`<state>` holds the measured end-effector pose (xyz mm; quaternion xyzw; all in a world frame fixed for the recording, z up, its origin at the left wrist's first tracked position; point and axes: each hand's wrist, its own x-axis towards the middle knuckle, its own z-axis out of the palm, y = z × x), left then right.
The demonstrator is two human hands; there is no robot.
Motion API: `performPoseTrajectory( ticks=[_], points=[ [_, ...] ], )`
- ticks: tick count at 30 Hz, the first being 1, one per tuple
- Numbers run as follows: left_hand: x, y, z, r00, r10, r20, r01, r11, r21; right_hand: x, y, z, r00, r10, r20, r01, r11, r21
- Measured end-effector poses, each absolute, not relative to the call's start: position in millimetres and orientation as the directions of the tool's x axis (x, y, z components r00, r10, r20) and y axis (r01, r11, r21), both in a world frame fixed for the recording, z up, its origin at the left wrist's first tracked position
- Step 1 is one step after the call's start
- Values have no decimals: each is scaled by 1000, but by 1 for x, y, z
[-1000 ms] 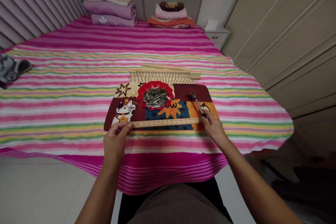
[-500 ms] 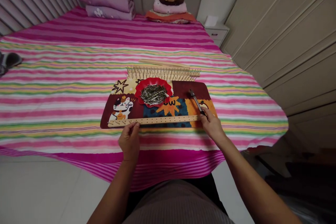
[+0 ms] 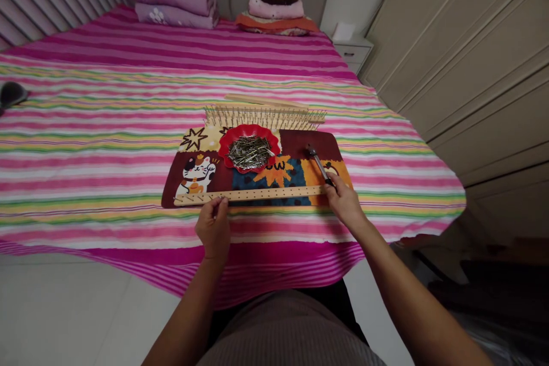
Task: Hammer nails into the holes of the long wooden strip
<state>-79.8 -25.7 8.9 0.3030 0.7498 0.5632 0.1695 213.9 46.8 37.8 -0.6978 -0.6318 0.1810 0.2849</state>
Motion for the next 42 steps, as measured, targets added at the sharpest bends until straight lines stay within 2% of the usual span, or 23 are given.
performPoseTrajectory(
  ticks=[3, 7, 11, 13, 15, 18, 22, 30, 33, 39, 42],
  points=[
    [-79, -24, 8, -750, 643, 152, 343, 183, 921, 215, 48, 37, 124, 985, 119, 764, -18, -645],
    [-79, -23, 9, -725, 649, 230, 438, 176, 882, 212, 46, 43, 175, 981, 81, 717, -70, -694],
    [-80, -23, 7, -631, 686, 363, 576, 100, 811, 196, 26, 59, 186, 982, 9, 506, -88, -858],
    [-80, -22, 5, -584, 694, 421, 629, 59, 775, 181, 7, 71, 101, 987, -127, 335, -154, -930],
    [-81, -21, 3, -566, 688, 455, 657, 42, 753, 164, -14, 83, -44, 965, -260, 187, -248, -951],
    [-82, -19, 0, -544, 690, 477, 682, 33, 731, 137, -42, 96, -262, 898, -353, 97, -339, -936],
    [-83, -19, -4, -514, 701, 494, 703, 14, 711, 113, -62, 102, -397, 853, -339, 120, -318, -940],
    [-84, -18, -12, -482, 675, 559, 751, -10, 660, 102, -61, 97, -419, 852, -313, 247, -225, -943],
    [-84, -18, -12, -471, 665, 580, 767, -15, 641, 103, -61, 102, -428, 864, -266, 305, -139, -942],
    [-83, -19, -9, -438, 648, 623, 783, -65, 618, 104, -60, 114, -426, 904, -20, 362, 151, -920],
    [-84, -18, -10, -433, 644, 631, 791, -64, 608, 104, -58, 107, -458, 888, -42, 396, 162, -904]
  ],
)
